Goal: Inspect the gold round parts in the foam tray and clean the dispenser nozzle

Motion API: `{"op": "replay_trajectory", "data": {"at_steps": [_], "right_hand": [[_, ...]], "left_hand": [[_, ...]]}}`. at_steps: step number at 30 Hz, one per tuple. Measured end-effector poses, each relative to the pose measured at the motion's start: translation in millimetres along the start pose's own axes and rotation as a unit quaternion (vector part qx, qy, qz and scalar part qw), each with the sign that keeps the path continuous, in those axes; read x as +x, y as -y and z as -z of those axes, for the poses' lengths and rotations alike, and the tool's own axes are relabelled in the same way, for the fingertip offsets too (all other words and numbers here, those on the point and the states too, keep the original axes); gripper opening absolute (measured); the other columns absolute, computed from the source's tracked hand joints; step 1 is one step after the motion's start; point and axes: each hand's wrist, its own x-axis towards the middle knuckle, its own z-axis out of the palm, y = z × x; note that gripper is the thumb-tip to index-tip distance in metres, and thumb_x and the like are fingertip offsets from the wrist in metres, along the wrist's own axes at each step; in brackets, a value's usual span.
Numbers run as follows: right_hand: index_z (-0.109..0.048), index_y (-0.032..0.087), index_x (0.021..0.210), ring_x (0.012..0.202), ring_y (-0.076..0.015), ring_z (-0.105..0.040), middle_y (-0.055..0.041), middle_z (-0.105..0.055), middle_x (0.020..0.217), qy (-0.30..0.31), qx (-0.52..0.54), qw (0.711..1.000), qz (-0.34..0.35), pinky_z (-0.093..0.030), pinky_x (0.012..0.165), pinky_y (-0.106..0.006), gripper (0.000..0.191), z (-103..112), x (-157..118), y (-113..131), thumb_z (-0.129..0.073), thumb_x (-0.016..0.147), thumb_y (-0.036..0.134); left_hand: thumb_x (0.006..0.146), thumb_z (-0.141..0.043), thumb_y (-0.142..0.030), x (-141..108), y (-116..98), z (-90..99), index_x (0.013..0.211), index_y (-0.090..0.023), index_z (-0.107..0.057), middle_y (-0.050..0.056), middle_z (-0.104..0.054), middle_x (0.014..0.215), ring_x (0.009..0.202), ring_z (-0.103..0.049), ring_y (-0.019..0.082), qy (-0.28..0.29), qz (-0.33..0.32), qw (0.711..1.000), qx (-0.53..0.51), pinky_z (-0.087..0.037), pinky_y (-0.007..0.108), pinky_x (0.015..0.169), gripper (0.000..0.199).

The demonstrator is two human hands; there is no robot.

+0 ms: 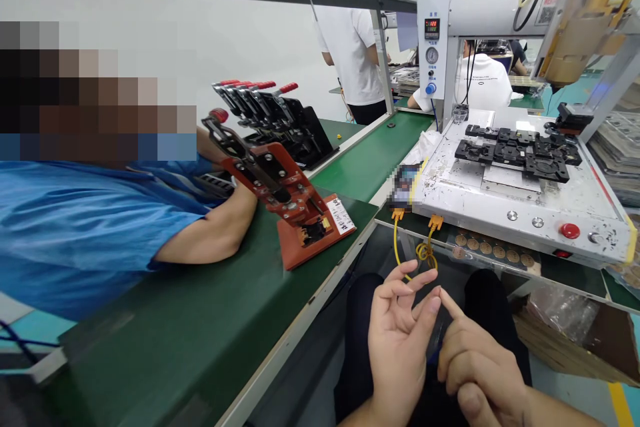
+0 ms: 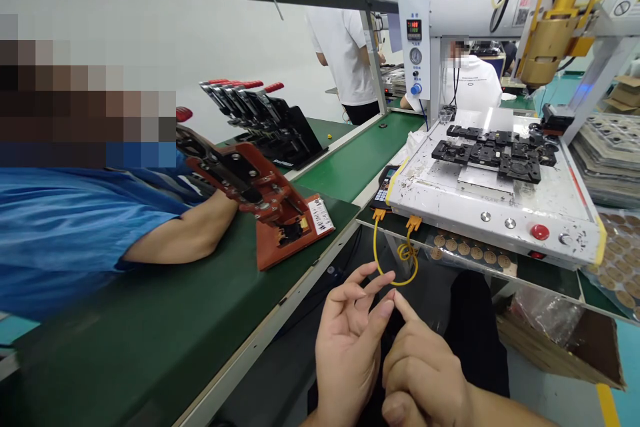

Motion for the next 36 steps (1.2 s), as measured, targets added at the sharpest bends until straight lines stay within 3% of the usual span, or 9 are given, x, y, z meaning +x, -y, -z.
{"op": "replay_trajectory", "data": {"at_steps": [6, 13, 18, 23, 28, 36], "right_hand": [[-0.053, 0.019, 0.087, 0.062, -0.0134, -0.058, -0.0004, -0.057, 0.070, -0.007, -0.050, 0.998, 0.028, -0.055, 0.114, -0.058, 0.036, -3.5, 0.4, -3.6, -0.035, 0.115, 0.034], [-0.067, 0.009, 0.090, 0.077, -0.0229, -0.065, -0.0107, -0.067, 0.076, 0.071, -0.181, 0.977, 0.091, -0.049, 0.119, -0.063, 0.039, -5.3, -2.6, -9.3, -0.039, 0.112, 0.026], [-0.070, 0.009, 0.096, 0.079, -0.0250, -0.067, -0.0102, -0.068, 0.078, 0.108, -0.211, 0.966, 0.102, -0.046, 0.121, -0.061, 0.027, -5.0, -4.6, -10.7, -0.054, 0.107, 0.028], [-0.064, 0.015, 0.081, 0.064, -0.0188, -0.056, -0.0063, -0.062, 0.070, 0.092, -0.196, 0.972, 0.096, -0.050, 0.118, -0.061, 0.040, 0.7, -5.4, -8.5, -0.042, 0.111, 0.030], [-0.063, 0.014, 0.080, 0.066, -0.0185, -0.060, -0.0077, -0.062, 0.069, 0.085, -0.181, 0.976, 0.090, -0.048, 0.120, -0.061, 0.046, 8.4, -7.4, -6.3, -0.037, 0.114, 0.032], [-0.060, 0.017, 0.074, 0.060, -0.0176, -0.055, -0.0053, -0.058, 0.064, 0.100, -0.191, 0.969, 0.116, -0.055, 0.115, -0.058, 0.047, 10.7, -9.6, -5.5, -0.039, 0.113, 0.033]], "left_hand": [[0.095, -0.077, -0.012, -1.9, -1.6, -3.3, 0.105, -0.026, -0.057, 0.004, -0.053, 0.142, 0.113, -0.075, 0.018, 0.007, -0.059, 0.998, 0.034, -0.068, 0.028, 0.091, 0.027], [0.094, -0.077, -0.013, -2.2, -1.9, -1.8, 0.106, -0.025, -0.056, 0.006, -0.051, 0.144, 0.108, -0.076, 0.017, 0.008, -0.065, 0.997, 0.049, -0.069, 0.029, 0.087, 0.027], [0.091, -0.082, -0.017, -2.5, -3.3, -1.7, 0.103, -0.024, -0.056, 0.006, -0.051, 0.145, 0.112, -0.074, 0.020, 0.001, -0.020, 0.999, 0.030, -0.068, 0.032, 0.089, 0.030], [0.087, -0.087, -0.024, 3.4, -7.4, 2.1, 0.102, -0.023, -0.059, 0.006, -0.058, 0.139, 0.118, -0.070, 0.020, -0.001, 0.061, 0.998, -0.021, -0.063, 0.031, 0.096, 0.032], [0.084, -0.090, -0.023, 12.5, -13.2, 5.8, 0.104, -0.022, -0.064, 0.005, -0.064, 0.122, 0.107, -0.067, 0.013, -0.006, 0.108, 0.990, -0.091, -0.057, 0.023, 0.098, 0.033], [0.084, -0.087, -0.014, 15.3, -20.5, 4.9, 0.104, -0.022, -0.066, 0.005, -0.063, 0.114, 0.100, -0.064, 0.013, 0.029, 0.101, 0.984, -0.145, -0.057, 0.021, 0.088, 0.030]]}}
